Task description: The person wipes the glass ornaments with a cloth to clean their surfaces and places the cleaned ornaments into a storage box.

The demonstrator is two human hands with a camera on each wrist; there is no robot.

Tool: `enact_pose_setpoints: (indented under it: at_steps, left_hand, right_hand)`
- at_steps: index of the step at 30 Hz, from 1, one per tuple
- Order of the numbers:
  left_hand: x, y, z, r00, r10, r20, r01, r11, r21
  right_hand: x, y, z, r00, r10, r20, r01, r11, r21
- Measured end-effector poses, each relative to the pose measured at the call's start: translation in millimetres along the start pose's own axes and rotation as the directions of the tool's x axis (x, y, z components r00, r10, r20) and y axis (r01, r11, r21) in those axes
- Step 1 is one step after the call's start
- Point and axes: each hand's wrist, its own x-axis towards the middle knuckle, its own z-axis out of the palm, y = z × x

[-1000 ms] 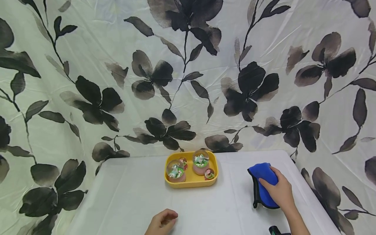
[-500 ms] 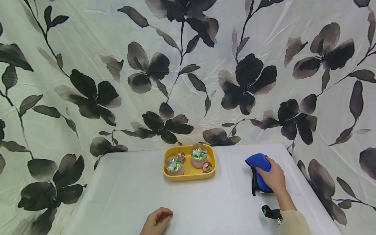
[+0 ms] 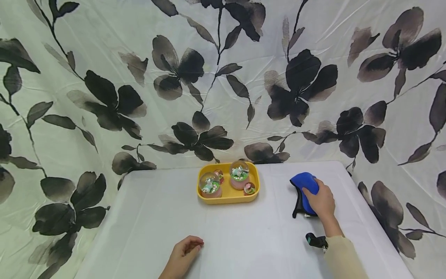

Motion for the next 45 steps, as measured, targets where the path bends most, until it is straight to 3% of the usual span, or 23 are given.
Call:
enact_pose_setpoints:
  at_steps: [4,7,13,17,19,22,25,28,31,36,42,45]
  left_hand:
    - [-6.2,7.6,-1.1,0.999,-0.037,-0.017,0.037,0.999,0.004]
    - [-9.4,3.3,-1.6,0.998,-0.051,-0.025,0.051,0.999,0.001]
    - [-17.3,9.2,-2.9,0.999,-0.042,-0.025,0.042,0.999,-0.003]
    - [-17.0,4.8,-2.4,0.999,-0.016,-0.033,0.017,1.0,0.016]
    - [-16.1,-1.9,-1.2,0.999,-0.01,-0.033,0.011,1.0,0.024]
    - [-16.4,-10.9,1.2,0.999,-0.013,-0.031,0.013,0.999,0.031]
    - [-17.7,-14.4,2.7,0.999,-0.016,-0.028,0.017,1.0,0.025]
    - [-18.7,-14.8,3.1,0.999,-0.029,-0.025,0.03,0.999,0.019]
    - [-20.4,-9.1,3.3,0.999,-0.031,-0.027,0.032,0.999,0.037]
    - [-27.7,10.8,1.9,0.998,-0.045,-0.041,0.047,0.998,0.037]
    - [-31.1,22.1,0.6,0.999,-0.024,-0.042,0.026,0.999,0.034]
    - [-29.1,19.8,1.9,0.998,-0.03,-0.047,0.032,0.999,0.032]
  right_hand:
    - [1.0,1,11,0.999,-0.022,-0.044,0.024,0.999,0.048]
    - [0.2,2,19,0.998,-0.042,-0.047,0.046,0.996,0.075]
    - [-1.7,-1,24,0.996,-0.065,0.063,0.065,0.998,0.0]
    - [-0.3,-6,22,0.991,-0.005,0.134,0.01,0.999,-0.037]
    - [0.1,-6,21,0.991,0.024,0.132,-0.016,0.998,-0.062]
    - [-2.0,-5,19,0.994,0.066,0.088,-0.059,0.995,-0.077]
    - [-6.1,-5,17,0.994,0.101,-0.031,-0.102,0.994,-0.045]
    - [-8.6,-6,16,0.982,0.095,-0.161,-0.099,0.995,-0.013]
    - [-9.4,-6,17,0.984,0.058,-0.165,-0.07,0.996,-0.063]
    - [-10.7,-1,26,0.999,-0.034,-0.02,0.03,0.985,-0.167]
    - [-11.2,4,35,0.965,-0.253,-0.072,0.245,0.964,-0.106]
    - [-11.2,3,36,0.958,-0.285,-0.021,0.283,0.957,-0.069]
